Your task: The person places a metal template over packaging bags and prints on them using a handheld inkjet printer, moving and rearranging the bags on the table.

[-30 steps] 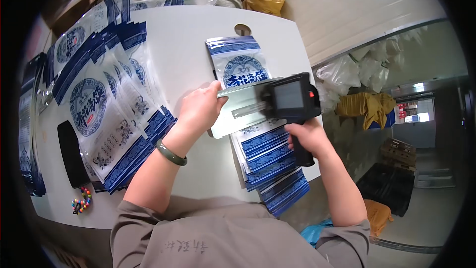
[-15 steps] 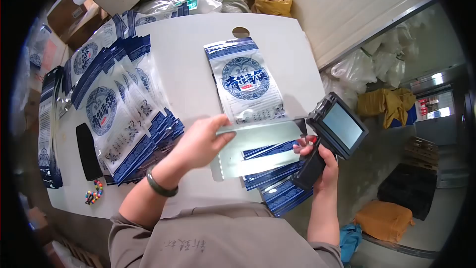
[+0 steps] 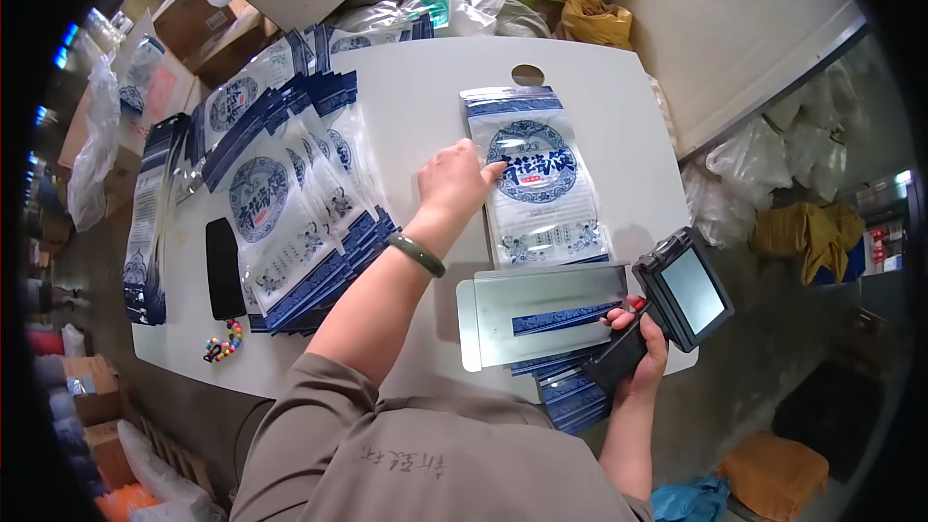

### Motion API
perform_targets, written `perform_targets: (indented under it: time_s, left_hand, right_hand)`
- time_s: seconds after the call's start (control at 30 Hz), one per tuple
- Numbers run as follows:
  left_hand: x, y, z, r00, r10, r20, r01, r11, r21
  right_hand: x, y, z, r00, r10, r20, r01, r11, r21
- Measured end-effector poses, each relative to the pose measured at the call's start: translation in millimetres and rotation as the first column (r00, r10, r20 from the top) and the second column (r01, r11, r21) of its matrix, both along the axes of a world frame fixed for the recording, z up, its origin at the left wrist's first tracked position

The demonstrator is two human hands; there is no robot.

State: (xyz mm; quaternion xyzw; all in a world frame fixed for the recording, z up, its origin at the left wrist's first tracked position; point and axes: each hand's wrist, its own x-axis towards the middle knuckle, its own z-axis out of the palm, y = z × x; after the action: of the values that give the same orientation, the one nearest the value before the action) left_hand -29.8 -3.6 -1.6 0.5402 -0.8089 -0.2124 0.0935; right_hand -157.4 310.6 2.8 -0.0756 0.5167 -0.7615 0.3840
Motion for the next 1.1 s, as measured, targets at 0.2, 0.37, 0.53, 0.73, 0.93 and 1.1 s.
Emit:
perform_targets:
  time_s: [0.2,0.37,0.53,0.73,0.93,1.1]
  left_hand:
    - [8.7,2.4,-7.4,0.982,-0.011,-0.188,-0.025,0.981,-0.190]
    - [15.7,4.3,-8.1,0.974,-0.110,-0.200,0.028,0.927,-0.374]
    - [35.6,11.1,19.3,0.812,-0.164,-0.560,-0.081,0.918,-0.388]
    - [213.7,-44.9,41.6,0.429,0.243,-0.870,-0.359,0.930,0.083]
    - [344.9,-75.5,-13.8,0.771,0.400,-0.496,-0.582,0.760,-0.291]
    - [298.1,-50.8,7.5,0.870,0.482,-0.104,-0.344,0.442,-0.828]
  right_hand:
    - [-2.5,0.6,-4.6,0.999,0.019,-0.034,-0.019,1.000,-0.004]
    - [-9.4,8.1,-21.3,1.000,0.025,-0.010,-0.025,0.998,-0.050]
    - [-7.1,6.3,-17.0,0.994,0.093,-0.049,-0.097,0.992,-0.083]
    - [-7.1,5.7,-11.4,0.992,0.121,-0.035,-0.123,0.991,-0.054]
    - [-3.2,3.2,-6.9,0.997,0.064,0.049,-0.062,0.997,-0.047]
    - [-5.2,2.4,-5.4,0.998,0.059,-0.001,-0.059,0.998,-0.029]
